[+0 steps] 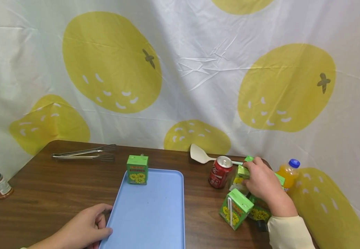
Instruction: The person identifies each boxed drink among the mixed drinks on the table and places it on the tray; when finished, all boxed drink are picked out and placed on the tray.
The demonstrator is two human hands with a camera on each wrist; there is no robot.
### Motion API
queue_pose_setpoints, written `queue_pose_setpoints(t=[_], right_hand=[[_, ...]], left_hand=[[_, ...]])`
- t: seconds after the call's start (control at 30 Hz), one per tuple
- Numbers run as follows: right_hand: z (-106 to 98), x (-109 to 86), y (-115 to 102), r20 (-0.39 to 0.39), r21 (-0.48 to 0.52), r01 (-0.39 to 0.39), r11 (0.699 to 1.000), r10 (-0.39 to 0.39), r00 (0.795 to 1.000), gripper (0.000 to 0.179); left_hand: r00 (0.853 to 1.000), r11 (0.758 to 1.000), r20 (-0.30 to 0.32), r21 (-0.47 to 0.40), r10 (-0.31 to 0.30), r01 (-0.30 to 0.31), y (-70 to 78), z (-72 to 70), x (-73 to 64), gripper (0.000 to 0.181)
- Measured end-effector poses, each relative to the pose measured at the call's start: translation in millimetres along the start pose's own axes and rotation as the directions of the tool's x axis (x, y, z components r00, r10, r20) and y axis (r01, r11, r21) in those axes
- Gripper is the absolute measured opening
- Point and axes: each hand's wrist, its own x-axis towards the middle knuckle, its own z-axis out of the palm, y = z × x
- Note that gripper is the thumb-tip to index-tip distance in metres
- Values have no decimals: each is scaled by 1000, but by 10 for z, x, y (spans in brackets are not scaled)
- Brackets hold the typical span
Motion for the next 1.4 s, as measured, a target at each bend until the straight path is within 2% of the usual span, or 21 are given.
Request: queue_pose_setpoints(t=[0.57,0.8,1.4], right_hand=[[-42,0,8,59,8,-30,1000,30,998,54],[-66,-19,22,83,26,-45,999,43,996,59],[-96,-3,12,63,75,26,997,-31,998,57]], left_hand=[[1000,1000,-6,-1,10,-10,4,5,-8,71],[1000,1000,-10,6,10,-10,5,7,-8,71],[1000,1000,-12,-1,0,0,10,6,-10,71]])
